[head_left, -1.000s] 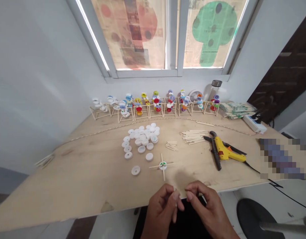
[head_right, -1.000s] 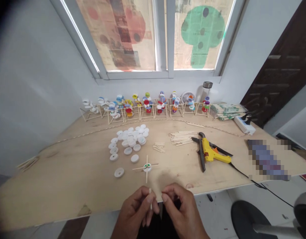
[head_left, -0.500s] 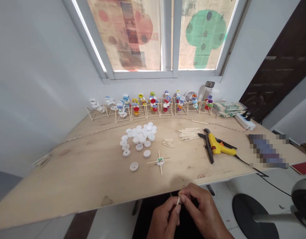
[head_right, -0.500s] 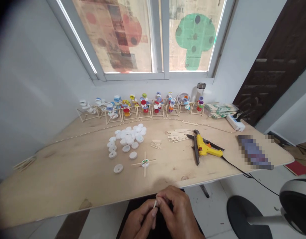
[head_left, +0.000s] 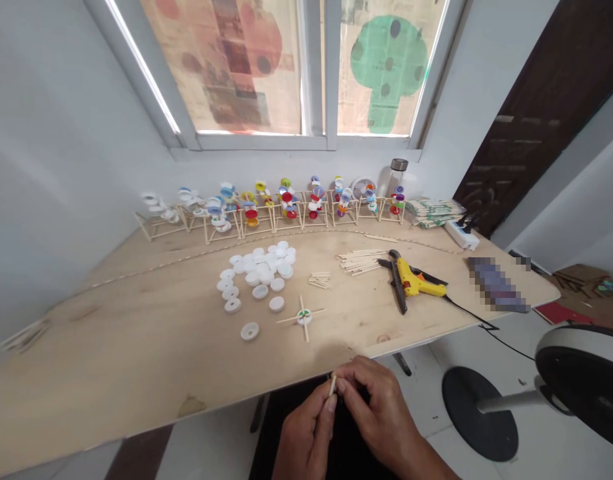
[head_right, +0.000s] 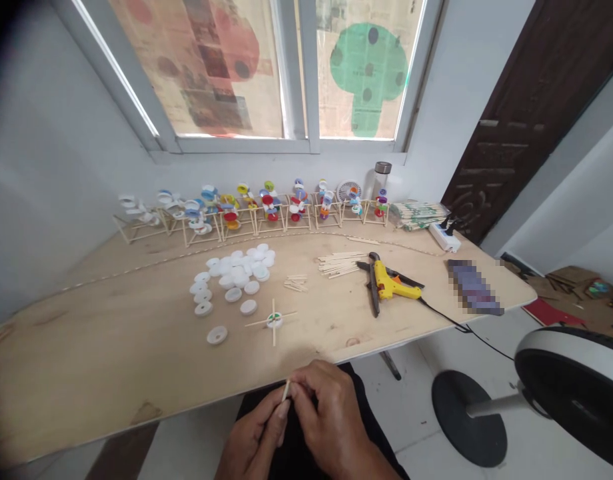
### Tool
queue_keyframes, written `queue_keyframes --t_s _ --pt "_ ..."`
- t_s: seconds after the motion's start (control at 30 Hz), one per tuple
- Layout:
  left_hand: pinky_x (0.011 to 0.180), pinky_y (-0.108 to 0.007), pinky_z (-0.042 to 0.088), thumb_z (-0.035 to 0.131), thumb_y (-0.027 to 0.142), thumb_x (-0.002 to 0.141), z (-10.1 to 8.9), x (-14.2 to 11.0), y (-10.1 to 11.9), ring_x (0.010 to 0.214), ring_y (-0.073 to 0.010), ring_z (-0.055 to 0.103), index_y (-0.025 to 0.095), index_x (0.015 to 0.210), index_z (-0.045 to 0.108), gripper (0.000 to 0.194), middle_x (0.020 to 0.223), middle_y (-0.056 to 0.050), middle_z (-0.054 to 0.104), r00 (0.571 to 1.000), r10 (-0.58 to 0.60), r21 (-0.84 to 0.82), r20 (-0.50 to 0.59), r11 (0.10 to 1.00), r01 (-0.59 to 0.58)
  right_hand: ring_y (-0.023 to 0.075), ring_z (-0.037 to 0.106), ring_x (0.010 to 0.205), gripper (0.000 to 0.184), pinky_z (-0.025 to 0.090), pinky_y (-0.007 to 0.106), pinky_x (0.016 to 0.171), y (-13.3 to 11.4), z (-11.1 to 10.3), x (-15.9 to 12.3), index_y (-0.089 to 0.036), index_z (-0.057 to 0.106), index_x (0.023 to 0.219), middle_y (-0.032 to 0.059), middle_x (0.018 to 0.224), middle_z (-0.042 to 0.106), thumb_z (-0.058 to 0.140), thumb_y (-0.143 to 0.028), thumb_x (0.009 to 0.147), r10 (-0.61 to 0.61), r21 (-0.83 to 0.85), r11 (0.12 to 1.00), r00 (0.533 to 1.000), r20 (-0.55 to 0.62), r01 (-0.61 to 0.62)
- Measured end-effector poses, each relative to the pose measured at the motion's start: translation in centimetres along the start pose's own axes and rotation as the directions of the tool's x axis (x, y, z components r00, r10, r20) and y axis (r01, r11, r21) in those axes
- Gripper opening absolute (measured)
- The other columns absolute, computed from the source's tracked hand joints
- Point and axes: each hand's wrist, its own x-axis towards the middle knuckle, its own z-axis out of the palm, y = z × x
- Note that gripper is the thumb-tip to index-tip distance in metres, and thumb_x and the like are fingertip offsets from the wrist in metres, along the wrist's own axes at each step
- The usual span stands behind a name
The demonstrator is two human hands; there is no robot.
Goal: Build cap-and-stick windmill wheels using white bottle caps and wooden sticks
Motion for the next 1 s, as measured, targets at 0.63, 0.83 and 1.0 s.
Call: queue_keyframes --t_s 0.63,0.83,1.0 --pt "0.052 -0.022 0.043 0.048 0.049 0.084 -0.4 -0.3 -0.8 0.044 -0.0130 0.041 0.016 0.100 0.068 0.041 0.046 0.003 0.046 0.997 -0.066 0.049 0.031 0.997 0.065 0.0163 0.047 0.062 0.020 0.031 0.030 0.061 0.5 2.0 -0.1 -0.019 0.051 0.072 0.0015 0.065 0.056 0.039 -0.013 0.085 -0.262 -0.389 0.900 0.958 -0.121 0.197" --pt "0.069 -0.025 0.048 0.045 0.042 0.087 -0.2 -0.3 -0.6 0.060 -0.0157 0.054 0.017 0.106 0.065 0.038 0.071 -0.003 0.065 0.994 -0.063 0.044 0.086 0.997 0.060 0.0168 0.044 0.062 0.020 0.029 0.031 0.062 1.1 1.5 0.0 -0.020 0.048 0.068 0.0012 0.064 0.054 0.040 -0.011 0.084 -0.292 -0.447 0.863 0.954 -0.061 0.236" --pt "0.076 -0.026 0.046 0.043 0.040 0.088 -0.3 -0.8 -0.2 0.078 -0.0194 0.057 0.016 0.103 0.065 0.036 0.086 -0.006 0.067 0.985 -0.073 0.028 0.159 0.997 0.070 0.0165 0.043 0.063 0.020 0.028 0.030 0.062 1.4 0.9 -0.3 -0.020 0.048 0.067 0.0011 0.065 0.053 0.041 -0.011 0.083 -0.312 -0.438 0.853 0.950 0.007 0.283"
